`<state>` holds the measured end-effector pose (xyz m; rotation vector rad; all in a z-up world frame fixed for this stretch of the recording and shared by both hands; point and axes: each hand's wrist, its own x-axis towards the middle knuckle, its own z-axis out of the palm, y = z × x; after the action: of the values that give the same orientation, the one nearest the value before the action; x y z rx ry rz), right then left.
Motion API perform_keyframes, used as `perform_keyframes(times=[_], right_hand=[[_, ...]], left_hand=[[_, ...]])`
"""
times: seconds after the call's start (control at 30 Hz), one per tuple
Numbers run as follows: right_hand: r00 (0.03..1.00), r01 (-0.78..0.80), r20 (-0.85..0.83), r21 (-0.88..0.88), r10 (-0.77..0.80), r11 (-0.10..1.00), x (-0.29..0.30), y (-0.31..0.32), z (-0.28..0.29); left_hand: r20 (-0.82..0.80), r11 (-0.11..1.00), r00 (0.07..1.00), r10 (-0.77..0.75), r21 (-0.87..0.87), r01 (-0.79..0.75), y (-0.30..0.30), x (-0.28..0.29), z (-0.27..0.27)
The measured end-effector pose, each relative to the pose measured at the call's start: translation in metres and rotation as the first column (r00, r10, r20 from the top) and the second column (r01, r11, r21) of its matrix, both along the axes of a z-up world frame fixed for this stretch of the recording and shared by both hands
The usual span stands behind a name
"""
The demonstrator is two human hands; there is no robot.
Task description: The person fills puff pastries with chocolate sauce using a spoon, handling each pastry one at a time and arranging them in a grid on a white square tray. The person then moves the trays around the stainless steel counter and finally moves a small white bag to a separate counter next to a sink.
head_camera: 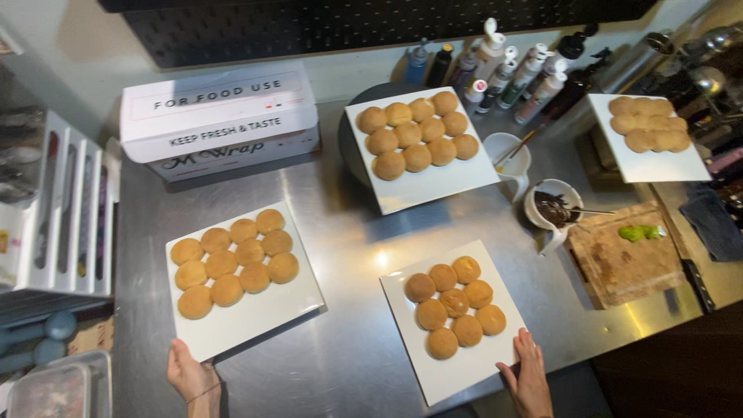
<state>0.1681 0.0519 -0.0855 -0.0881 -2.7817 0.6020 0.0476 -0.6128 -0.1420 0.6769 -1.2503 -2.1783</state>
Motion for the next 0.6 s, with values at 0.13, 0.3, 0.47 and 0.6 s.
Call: perform_keyframes(times=[0.13, 0.3, 0.47, 0.6], right_hand=[[0.993, 0.113, -0.009, -0.017, -0.114, 0.993, -0.013, -0.014, -0.006], [0.990, 0.097, -0.086, -0.153, -0.111, 0.983, -0.027, -0.004, 0.000], [0.901, 0.221, -0.075, -0.769, -0.427, 0.600, -0.100, 0.110, 0.018], [0.930, 0.131, 0.058, -0.975, -0.363, 0.178, -0.217, 0.218, 0.037]], left_hand=[[0.209, 0.915, 0.969, 0.132, -0.402, -0.037, 0.002, -0.025, 0.005], [0.390, 0.491, 0.825, 0.409, -0.856, 0.161, -0.005, -0.039, 0.044], [0.171, 0.515, 0.894, 0.415, -0.854, -0.076, 0.042, -0.034, 0.092], [0.104, 0.760, 0.995, -0.012, -0.645, 0.077, 0.181, -0.025, 0.091]])
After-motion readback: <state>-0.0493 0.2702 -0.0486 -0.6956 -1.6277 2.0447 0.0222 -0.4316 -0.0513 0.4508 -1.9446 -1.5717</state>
